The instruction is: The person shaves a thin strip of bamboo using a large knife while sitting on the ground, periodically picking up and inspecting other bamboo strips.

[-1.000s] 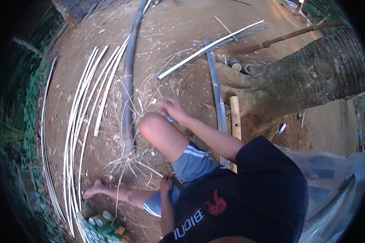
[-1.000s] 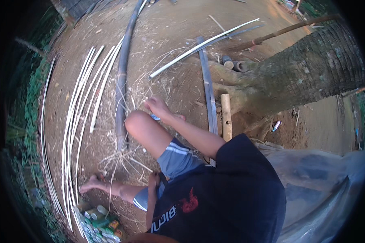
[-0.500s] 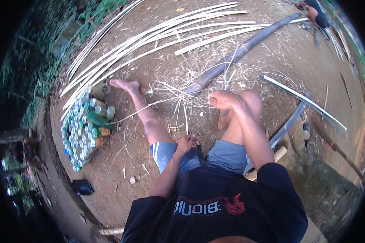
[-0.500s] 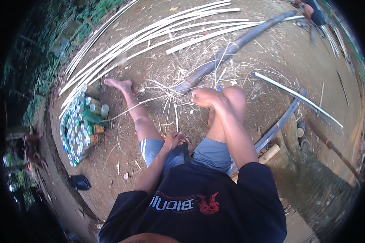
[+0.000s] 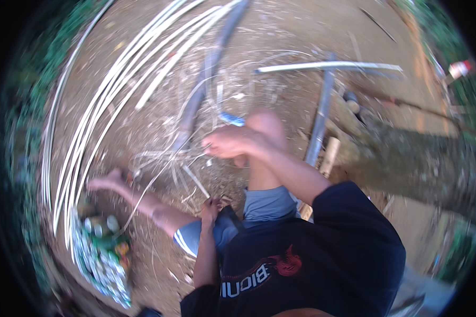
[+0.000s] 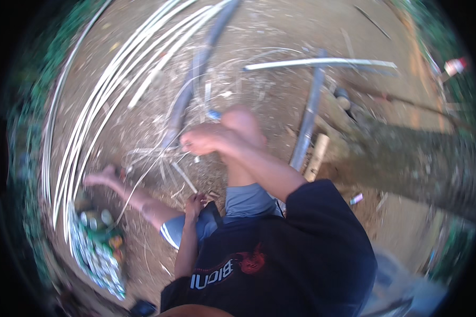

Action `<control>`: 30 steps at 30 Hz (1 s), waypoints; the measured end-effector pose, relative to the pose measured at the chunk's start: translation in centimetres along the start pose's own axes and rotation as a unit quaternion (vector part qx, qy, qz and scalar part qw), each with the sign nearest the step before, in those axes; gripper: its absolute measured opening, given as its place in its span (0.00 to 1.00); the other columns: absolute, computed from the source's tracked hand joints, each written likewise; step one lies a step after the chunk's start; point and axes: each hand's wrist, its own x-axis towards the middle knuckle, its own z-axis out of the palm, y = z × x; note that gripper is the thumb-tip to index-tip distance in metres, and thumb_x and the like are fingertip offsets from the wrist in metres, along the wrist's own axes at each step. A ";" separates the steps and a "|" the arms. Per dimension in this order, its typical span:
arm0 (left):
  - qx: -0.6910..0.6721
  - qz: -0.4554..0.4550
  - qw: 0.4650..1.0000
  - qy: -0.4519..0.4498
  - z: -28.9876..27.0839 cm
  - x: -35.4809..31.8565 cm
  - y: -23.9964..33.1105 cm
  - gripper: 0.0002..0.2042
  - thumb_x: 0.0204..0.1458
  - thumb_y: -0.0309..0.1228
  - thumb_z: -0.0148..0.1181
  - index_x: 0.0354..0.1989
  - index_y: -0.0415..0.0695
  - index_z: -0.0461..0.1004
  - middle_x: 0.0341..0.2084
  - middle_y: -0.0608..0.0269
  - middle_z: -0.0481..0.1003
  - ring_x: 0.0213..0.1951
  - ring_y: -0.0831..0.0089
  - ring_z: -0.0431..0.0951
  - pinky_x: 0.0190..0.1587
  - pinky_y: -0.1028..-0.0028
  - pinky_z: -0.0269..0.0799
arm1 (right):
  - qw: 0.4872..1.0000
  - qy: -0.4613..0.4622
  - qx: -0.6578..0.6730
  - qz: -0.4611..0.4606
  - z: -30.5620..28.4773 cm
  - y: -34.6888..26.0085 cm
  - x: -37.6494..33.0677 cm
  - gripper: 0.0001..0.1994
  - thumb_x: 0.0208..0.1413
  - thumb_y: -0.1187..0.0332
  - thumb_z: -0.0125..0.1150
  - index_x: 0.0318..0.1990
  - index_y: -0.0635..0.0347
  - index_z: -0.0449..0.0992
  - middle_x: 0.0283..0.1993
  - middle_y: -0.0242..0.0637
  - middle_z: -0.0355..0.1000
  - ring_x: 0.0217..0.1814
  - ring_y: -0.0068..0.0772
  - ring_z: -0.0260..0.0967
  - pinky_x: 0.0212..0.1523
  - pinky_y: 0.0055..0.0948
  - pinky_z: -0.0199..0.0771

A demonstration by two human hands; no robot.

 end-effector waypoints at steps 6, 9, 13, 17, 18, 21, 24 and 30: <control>0.043 -0.035 0.998 -0.029 0.2 2.1 -0.7 0.19 0.64 0.41 0.45 0.44 0.36 0.74 0.34 0.58 0.78 0.32 0.74 0.78 0.31 0.77 0.73 | 1.000 -0.024 -0.002 0.017 -1.9 -0.2 -2.1 0.13 0.60 0.59 0.53 0.40 0.60 0.75 0.34 0.48 0.74 0.41 0.48 0.74 0.42 0.48 0.71; 0.048 -0.058 0.996 -0.046 -0.5 3.3 -1.1 0.20 0.63 0.42 0.45 0.46 0.35 0.73 0.34 0.56 0.79 0.32 0.72 0.79 0.32 0.76 0.74 | 1.000 -0.010 0.004 0.003 -0.8 0.8 -1.3 0.13 0.59 0.59 0.53 0.40 0.60 0.75 0.36 0.48 0.75 0.42 0.49 0.74 0.44 0.50 0.70; 0.039 -0.079 0.995 -0.045 -1.7 4.5 -1.4 0.20 0.63 0.41 0.46 0.46 0.33 0.72 0.34 0.54 0.78 0.30 0.70 0.79 0.31 0.76 0.74 | 1.000 -0.004 -0.004 0.000 -0.8 0.1 -1.1 0.14 0.58 0.59 0.53 0.43 0.58 0.76 0.41 0.47 0.76 0.47 0.51 0.73 0.53 0.54 0.67; 0.018 -0.093 0.995 -0.039 -1.3 4.5 -0.9 0.17 0.63 0.38 0.46 0.44 0.34 0.72 0.31 0.55 0.77 0.28 0.71 0.78 0.27 0.77 0.72 | 1.000 0.012 0.005 -0.018 -0.5 0.9 -1.5 0.13 0.57 0.60 0.53 0.43 0.57 0.76 0.42 0.46 0.76 0.48 0.51 0.73 0.55 0.58 0.65; 0.008 -0.095 0.995 -0.037 -0.9 4.3 -0.7 0.16 0.63 0.36 0.46 0.42 0.35 0.73 0.29 0.57 0.77 0.26 0.73 0.77 0.25 0.78 0.70 | 0.999 0.021 0.014 -0.025 -0.1 1.6 -1.5 0.13 0.57 0.60 0.53 0.43 0.57 0.76 0.41 0.46 0.76 0.48 0.52 0.73 0.55 0.60 0.65; 0.017 -0.086 0.996 -0.024 -0.7 4.1 -0.5 0.16 0.63 0.35 0.45 0.37 0.35 0.75 0.27 0.58 0.77 0.25 0.74 0.77 0.24 0.78 0.69 | 1.000 0.012 -0.002 -0.017 -1.3 1.1 -2.3 0.13 0.57 0.60 0.54 0.43 0.58 0.76 0.39 0.47 0.76 0.47 0.53 0.73 0.55 0.63 0.63; 0.039 -0.071 0.996 -0.031 0.2 4.1 -0.7 0.19 0.64 0.37 0.44 0.34 0.34 0.77 0.27 0.58 0.78 0.26 0.74 0.77 0.25 0.77 0.70 | 1.000 0.007 0.024 0.000 -1.3 1.9 -2.9 0.13 0.56 0.61 0.54 0.43 0.58 0.76 0.38 0.48 0.76 0.46 0.55 0.74 0.57 0.66 0.60; 0.015 -0.079 0.996 -0.034 1.3 4.8 -0.7 0.20 0.63 0.42 0.46 0.38 0.35 0.77 0.30 0.57 0.78 0.28 0.72 0.77 0.28 0.76 0.71 | 0.999 0.015 0.037 0.016 -1.1 2.9 -2.9 0.15 0.60 0.58 0.52 0.47 0.56 0.76 0.37 0.49 0.76 0.54 0.52 0.70 0.59 0.60 0.60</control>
